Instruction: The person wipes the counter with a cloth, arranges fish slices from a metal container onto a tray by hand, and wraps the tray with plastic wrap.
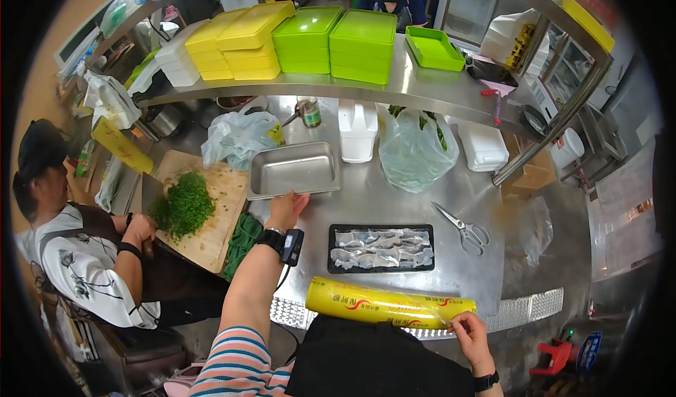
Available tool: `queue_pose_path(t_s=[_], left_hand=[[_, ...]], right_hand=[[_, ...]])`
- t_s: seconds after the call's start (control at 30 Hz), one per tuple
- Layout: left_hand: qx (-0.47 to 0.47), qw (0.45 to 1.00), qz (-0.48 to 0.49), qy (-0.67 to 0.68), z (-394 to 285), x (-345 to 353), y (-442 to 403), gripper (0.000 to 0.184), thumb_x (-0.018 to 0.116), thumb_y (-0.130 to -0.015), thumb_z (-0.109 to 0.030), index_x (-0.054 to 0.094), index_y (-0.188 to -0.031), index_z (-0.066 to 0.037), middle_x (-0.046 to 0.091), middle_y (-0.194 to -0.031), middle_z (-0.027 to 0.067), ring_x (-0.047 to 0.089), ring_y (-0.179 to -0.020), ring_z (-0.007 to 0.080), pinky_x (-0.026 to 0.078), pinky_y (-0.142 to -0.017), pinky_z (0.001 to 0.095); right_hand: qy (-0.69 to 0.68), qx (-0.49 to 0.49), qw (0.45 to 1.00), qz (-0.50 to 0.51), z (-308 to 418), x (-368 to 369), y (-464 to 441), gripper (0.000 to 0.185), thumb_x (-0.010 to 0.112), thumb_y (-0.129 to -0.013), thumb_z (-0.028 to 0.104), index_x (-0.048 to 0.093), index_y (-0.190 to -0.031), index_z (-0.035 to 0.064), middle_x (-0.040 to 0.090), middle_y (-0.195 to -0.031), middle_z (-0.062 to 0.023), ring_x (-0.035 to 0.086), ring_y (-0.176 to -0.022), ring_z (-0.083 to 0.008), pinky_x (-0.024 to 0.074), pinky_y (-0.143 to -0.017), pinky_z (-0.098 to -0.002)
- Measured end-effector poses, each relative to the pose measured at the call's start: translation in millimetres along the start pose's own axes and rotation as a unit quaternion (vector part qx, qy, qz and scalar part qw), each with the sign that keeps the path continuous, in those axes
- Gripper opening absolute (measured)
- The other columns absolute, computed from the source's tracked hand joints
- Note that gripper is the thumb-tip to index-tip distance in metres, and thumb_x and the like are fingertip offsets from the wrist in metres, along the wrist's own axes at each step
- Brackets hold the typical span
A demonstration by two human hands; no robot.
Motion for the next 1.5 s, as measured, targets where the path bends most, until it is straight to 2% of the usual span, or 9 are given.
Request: queue_pose_path(t_s=[0.07,0.2,0.27,0.4,0.5,0.73,0.9,1.03,1.5], left_hand=[[-0.301,0.862,-0.147,0.380,18.4,12.0,-5.4,0.025,0.049,-0.097,-0.015,0.049,-0.118,-0.001,0.066,-0.097,0.0141,0.069,-0.086,0.0268,0.059,-0.071,0.0370],[-0.501,0.848,-0.011,0.174,-131.3,13.8,7.4,0.029,0.053,-0.095,-0.020,0.050,-0.117,-0.002,0.067,-0.091,0.0132,0.069,-0.084,0.0274,0.058,-0.071,0.0349],[-0.165,0.967,0.186,-0.052,-185.7,52.3,29.9,0.030,0.067,-0.086,-0.017,0.059,-0.111,-0.004,0.066,-0.087,0.0092,0.067,-0.078,0.0215,0.054,-0.070,0.0324],[0.035,0.900,0.430,-0.057,-289.7,131.1,60.9,0.049,0.075,-0.079,-0.029,0.059,-0.118,-0.006,0.060,-0.107,0.0146,0.060,-0.101,0.0321,0.049,-0.086,0.0397],[0.130,0.863,0.484,-0.064,-294.6,183.2,78.6,0.036,0.073,-0.079,-0.026,0.062,-0.107,-0.007,0.060,-0.100,0.0122,0.060,-0.093,0.0328,0.049,-0.081,0.0422],[0.170,0.840,0.507,-0.089,-290.3,207.4,80.2,0.014,0.063,-0.086,-0.021,0.057,-0.089,-0.009,0.060,-0.095,0.0114,0.059,-0.084,0.0338,0.047,-0.071,0.0466],[0.211,0.908,0.358,-0.047,-309.2,215.1,79.3,0.016,0.065,-0.084,-0.020,0.058,-0.091,-0.008,0.059,-0.087,0.0100,0.059,-0.085,0.0333,0.048,-0.075,0.0438],[0.190,0.850,0.468,-0.151,-302.3,241.4,77.9,0.015,0.058,-0.090,-0.023,0.055,-0.099,-0.012,0.060,-0.096,0.0100,0.058,-0.092,0.0324,0.048,-0.076,0.0411],[0.085,0.856,0.478,-0.178,-294.2,185.6,97.0,0.022,0.055,-0.093,-0.029,0.053,-0.092,-0.007,0.057,-0.084,0.0159,0.059,-0.082,0.0360,0.048,-0.069,0.0458]], right_hand=[[0.006,0.003,1.000,-0.006,2.2,1.4,-0.1,0.002,0.059,-0.090,0.001,0.058,-0.089,-0.0009,0.063,-0.082,-0.0062,0.064,-0.076,-0.0126,0.0507,-0.070,-0.0258],[0.083,-0.048,0.994,-0.047,11.2,1.8,-0.4,0.008,0.064,-0.085,0.001,0.059,-0.091,-0.0012,0.062,-0.081,-0.0059,0.063,-0.074,-0.0131,0.0504,-0.068,-0.0265],[0.194,-0.077,0.976,-0.058,35.5,7.3,-5.7,0.013,0.070,-0.080,0.003,0.063,-0.092,-0.0001,0.058,-0.077,-0.0069,0.060,-0.069,-0.0153,0.0482,-0.064,-0.0268],[0.232,-0.087,0.968,-0.038,31.9,17.0,-11.1,0.013,0.072,-0.078,0.003,0.067,-0.090,0.0021,0.055,-0.074,-0.0075,0.056,-0.064,-0.0171,0.0453,-0.060,-0.0275],[0.230,-0.071,0.970,-0.037,28.4,15.5,-11.7,0.008,0.073,-0.080,0.005,0.068,-0.086,0.0029,0.054,-0.073,-0.0069,0.054,-0.063,-0.0161,0.0437,-0.057,-0.0275],[0.154,-0.083,0.984,-0.044,20.7,3.3,-13.7,0.006,0.072,-0.082,0.007,0.068,-0.083,0.0033,0.052,-0.069,-0.0057,0.052,-0.060,-0.0155,0.0417,-0.055,-0.0279],[0.144,-0.113,0.983,0.021,22.3,-4.9,-18.3,0.008,0.072,-0.082,0.010,0.067,-0.082,0.0043,0.053,-0.066,-0.0054,0.052,-0.058,-0.0172,0.0408,-0.053,-0.0297],[0.138,-0.149,0.978,0.043,16.1,-14.5,-22.5,0.009,0.073,-0.082,0.011,0.067,-0.083,0.0046,0.053,-0.066,-0.0056,0.052,-0.058,-0.0173,0.0406,-0.053,-0.0298],[0.081,-0.147,0.982,0.087,2.7,-42.2,-31.3,0.010,0.075,-0.081,0.012,0.069,-0.082,0.0032,0.055,-0.065,-0.0034,0.050,-0.058,-0.0133,0.0392,-0.054,-0.0273]])
Point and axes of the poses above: each hand's wrist, its own y-axis away from the middle knuckle, its own x-axis out of the palm, z = x × y, the point moved 4 cm from there along -y, towards the middle knuckle
